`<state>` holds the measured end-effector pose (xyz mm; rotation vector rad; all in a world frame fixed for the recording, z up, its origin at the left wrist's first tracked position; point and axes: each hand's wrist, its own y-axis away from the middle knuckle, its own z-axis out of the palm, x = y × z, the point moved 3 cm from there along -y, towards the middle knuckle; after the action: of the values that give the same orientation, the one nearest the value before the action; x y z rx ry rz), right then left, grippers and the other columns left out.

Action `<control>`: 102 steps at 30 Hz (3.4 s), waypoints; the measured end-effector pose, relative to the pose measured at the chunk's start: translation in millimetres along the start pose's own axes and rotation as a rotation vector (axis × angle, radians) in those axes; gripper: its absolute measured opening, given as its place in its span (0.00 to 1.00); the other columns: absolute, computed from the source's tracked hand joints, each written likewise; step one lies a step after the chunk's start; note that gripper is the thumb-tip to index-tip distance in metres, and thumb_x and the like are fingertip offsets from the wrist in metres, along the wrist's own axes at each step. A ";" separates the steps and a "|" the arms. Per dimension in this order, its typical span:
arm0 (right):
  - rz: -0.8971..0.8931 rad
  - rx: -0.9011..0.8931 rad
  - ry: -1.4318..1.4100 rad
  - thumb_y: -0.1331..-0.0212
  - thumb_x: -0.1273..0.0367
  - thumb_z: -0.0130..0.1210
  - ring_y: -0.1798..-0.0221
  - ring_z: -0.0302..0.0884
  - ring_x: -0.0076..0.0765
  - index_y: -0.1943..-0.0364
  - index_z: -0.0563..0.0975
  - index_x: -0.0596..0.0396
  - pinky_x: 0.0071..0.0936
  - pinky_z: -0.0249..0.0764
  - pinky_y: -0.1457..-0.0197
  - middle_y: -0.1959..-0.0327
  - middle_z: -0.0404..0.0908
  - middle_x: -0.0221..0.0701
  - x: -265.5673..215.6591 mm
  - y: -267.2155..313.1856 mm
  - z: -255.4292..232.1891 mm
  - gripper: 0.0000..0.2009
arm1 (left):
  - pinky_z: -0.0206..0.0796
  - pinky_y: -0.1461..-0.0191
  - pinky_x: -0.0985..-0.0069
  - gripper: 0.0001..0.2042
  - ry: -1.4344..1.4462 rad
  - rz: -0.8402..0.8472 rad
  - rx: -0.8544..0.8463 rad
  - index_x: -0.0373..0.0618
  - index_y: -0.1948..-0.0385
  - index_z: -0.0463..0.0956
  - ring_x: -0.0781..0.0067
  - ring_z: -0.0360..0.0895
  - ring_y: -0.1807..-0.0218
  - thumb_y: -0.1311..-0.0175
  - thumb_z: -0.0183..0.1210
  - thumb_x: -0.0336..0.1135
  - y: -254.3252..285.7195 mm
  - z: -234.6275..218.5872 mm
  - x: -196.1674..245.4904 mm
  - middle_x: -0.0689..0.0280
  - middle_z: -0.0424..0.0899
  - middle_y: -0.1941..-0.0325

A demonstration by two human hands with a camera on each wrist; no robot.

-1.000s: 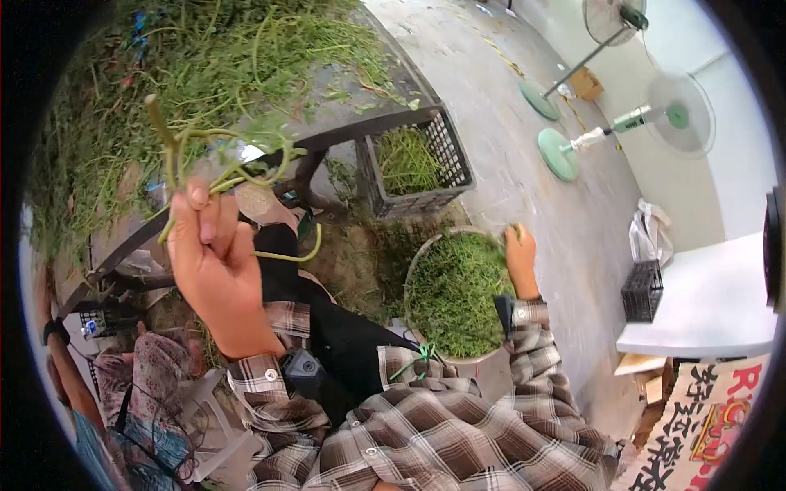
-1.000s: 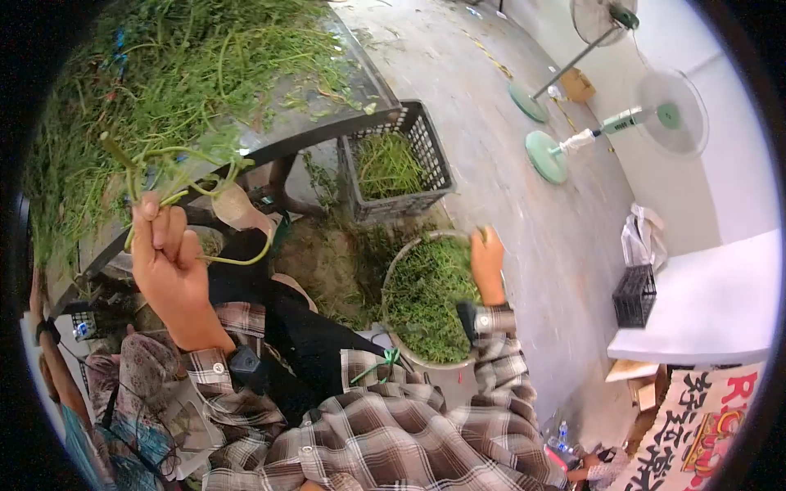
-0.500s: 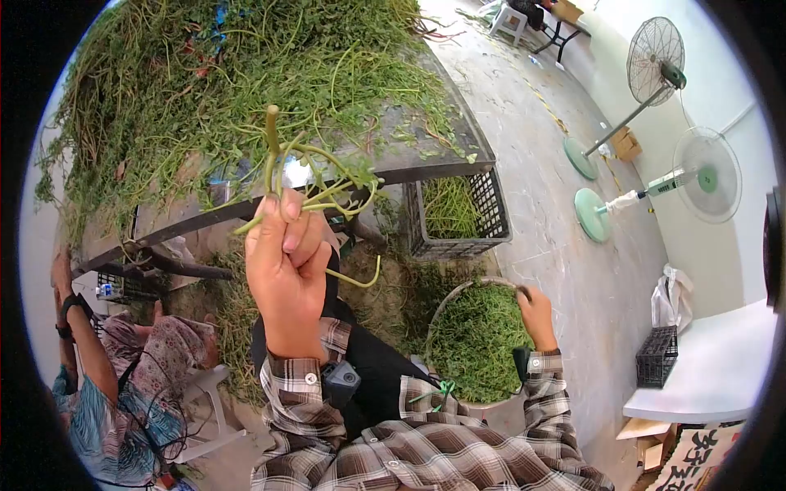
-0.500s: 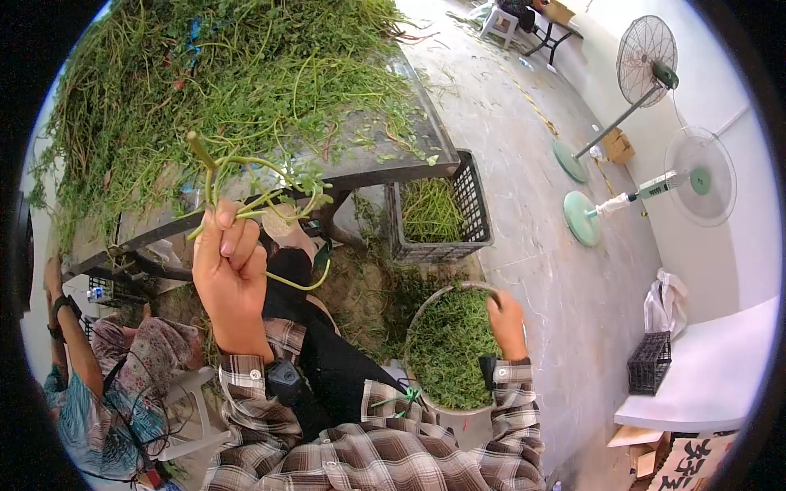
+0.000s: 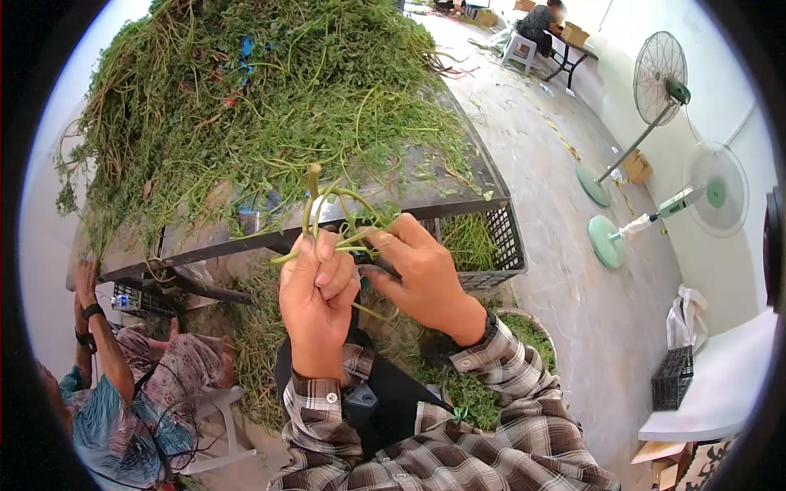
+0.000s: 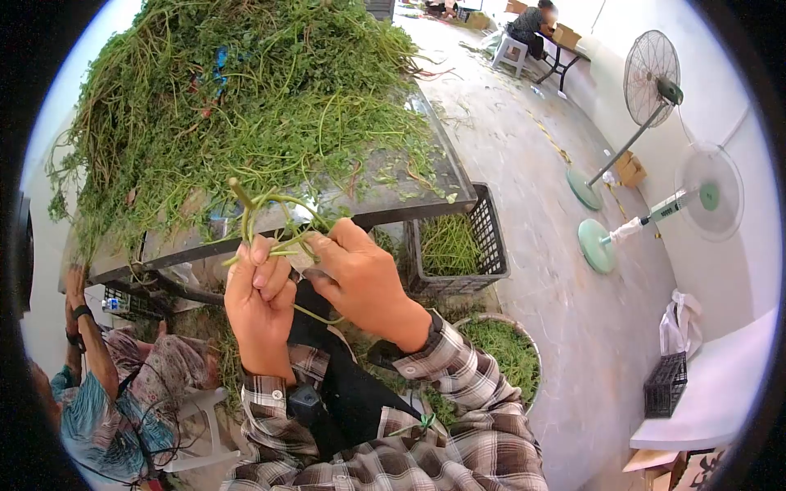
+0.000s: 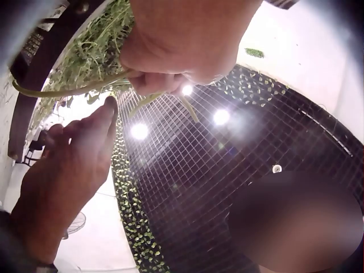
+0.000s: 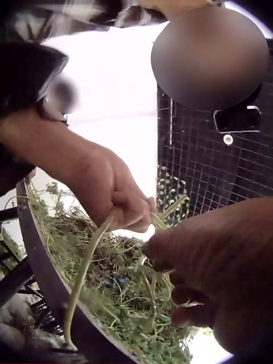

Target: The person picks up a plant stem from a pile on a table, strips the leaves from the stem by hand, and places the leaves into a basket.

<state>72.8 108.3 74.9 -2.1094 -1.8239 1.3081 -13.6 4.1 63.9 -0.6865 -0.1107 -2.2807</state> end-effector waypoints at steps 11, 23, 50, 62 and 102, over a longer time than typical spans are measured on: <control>-0.023 0.101 -0.186 0.51 0.80 0.53 0.71 0.71 0.40 0.61 0.75 0.62 0.28 0.68 0.68 0.68 0.71 0.39 8.8 9.4 1.8 0.11 | 0.41 0.83 0.88 0.10 -0.381 0.083 0.185 0.44 0.67 0.66 0.91 0.51 0.82 0.31 0.44 0.39 -1.7 2.9 2.1 0.78 0.57 0.81; -0.065 0.039 -0.057 0.48 0.76 0.52 0.71 0.71 0.45 0.59 0.74 0.59 0.34 0.68 0.71 0.73 0.69 0.37 -0.1 16.1 3.3 0.11 | 0.38 0.85 0.88 0.11 -0.548 -0.075 0.141 0.46 0.68 0.69 0.92 0.47 0.88 0.31 0.46 0.42 -5.9 -5.9 -16.3 0.81 0.55 0.88; 0.356 0.056 -0.484 0.46 0.80 0.42 0.75 0.62 0.19 0.69 0.75 0.61 0.18 0.61 0.70 0.77 0.68 0.27 51.2 34.9 -6.4 0.08 | 0.40 0.85 0.90 0.09 -0.124 0.148 0.274 0.50 0.69 0.65 0.91 0.48 0.85 0.30 0.44 0.41 0.6 -11.4 16.2 0.74 0.65 0.77; 0.677 -0.165 0.590 0.43 0.73 0.47 0.64 0.77 0.48 0.60 0.76 0.59 0.34 0.70 0.61 0.67 0.78 0.47 119.3 214.3 -105.6 0.09 | 0.39 0.86 0.90 0.10 0.050 0.094 0.211 0.48 0.70 0.64 0.91 0.47 0.86 0.29 0.41 0.41 -0.6 -11.8 16.9 0.74 0.64 0.77; 0.738 -0.063 0.265 0.45 0.72 0.51 0.76 0.70 0.32 0.57 0.75 0.59 0.27 0.66 0.70 0.79 0.72 0.40 53.8 207.8 -90.1 0.12 | 0.48 0.83 0.90 0.11 -0.069 -0.006 0.155 0.50 0.71 0.66 0.90 0.58 0.85 0.31 0.44 0.44 20.9 35.3 -14.1 0.71 0.73 0.77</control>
<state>288.1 133.0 -10.1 -2.9609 -1.0178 0.9750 24.5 7.6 84.3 -0.6838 -0.3191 -2.2275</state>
